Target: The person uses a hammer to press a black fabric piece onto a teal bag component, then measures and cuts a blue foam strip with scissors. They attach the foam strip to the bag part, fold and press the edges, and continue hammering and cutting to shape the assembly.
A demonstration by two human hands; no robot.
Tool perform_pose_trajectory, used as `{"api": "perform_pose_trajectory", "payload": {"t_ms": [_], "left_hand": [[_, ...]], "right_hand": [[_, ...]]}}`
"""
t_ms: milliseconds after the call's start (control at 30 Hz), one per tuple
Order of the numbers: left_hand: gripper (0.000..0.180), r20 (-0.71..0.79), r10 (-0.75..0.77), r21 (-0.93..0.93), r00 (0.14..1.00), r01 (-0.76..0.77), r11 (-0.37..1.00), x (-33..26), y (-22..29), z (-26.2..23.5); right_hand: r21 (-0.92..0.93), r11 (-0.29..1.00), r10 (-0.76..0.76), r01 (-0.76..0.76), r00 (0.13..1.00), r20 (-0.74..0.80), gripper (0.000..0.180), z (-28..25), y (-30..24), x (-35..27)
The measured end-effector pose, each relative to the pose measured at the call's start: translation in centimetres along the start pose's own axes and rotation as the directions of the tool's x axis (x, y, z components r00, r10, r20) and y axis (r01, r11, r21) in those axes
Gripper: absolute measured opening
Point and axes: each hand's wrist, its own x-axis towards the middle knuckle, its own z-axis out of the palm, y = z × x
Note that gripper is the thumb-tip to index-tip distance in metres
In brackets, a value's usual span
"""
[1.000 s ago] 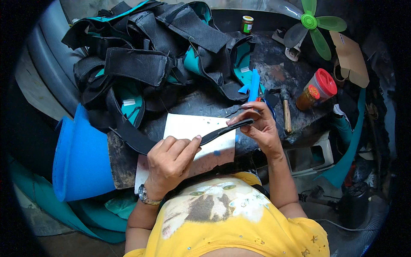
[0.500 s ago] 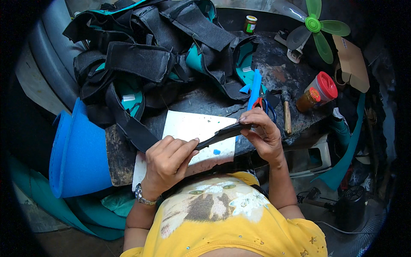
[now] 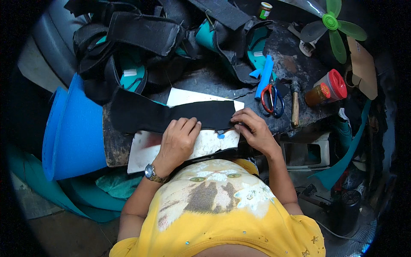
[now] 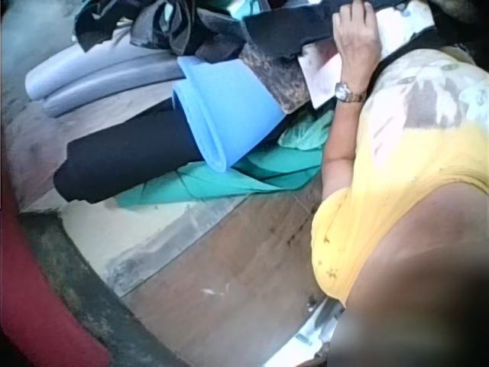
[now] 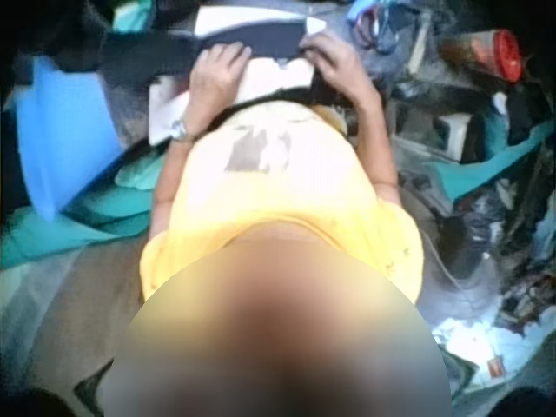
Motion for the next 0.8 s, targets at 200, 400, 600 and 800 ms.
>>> {"api": "perform_pose_trajectory", "payload": {"t_ms": [200,400,600,800], "left_hand": [[0.023,-0.007,-0.109,-0.339,0.994,0.100,0.936,1.4,0.9,1.2],[0.020,0.056,-0.131,-0.387,0.990,0.142,0.911,3.1,1.1,2.3],[0.019,0.054,-0.139,-0.382,0.989,0.149,0.912,3.2,1.2,2.5],[0.018,0.054,-0.179,-0.400,0.982,0.186,0.898,3.0,1.2,2.9]], "right_hand": [[-0.013,1.000,-0.015,0.015,1.000,-0.010,0.025,0.1,0.7,-0.2],[-0.047,0.995,-0.091,0.088,0.995,-0.050,0.015,0.4,1.1,0.9],[-0.131,0.981,-0.152,0.140,0.985,-0.087,0.013,1.0,1.2,2.8],[-0.076,0.993,-0.100,0.094,0.992,-0.076,0.016,1.4,1.8,3.6]]}}
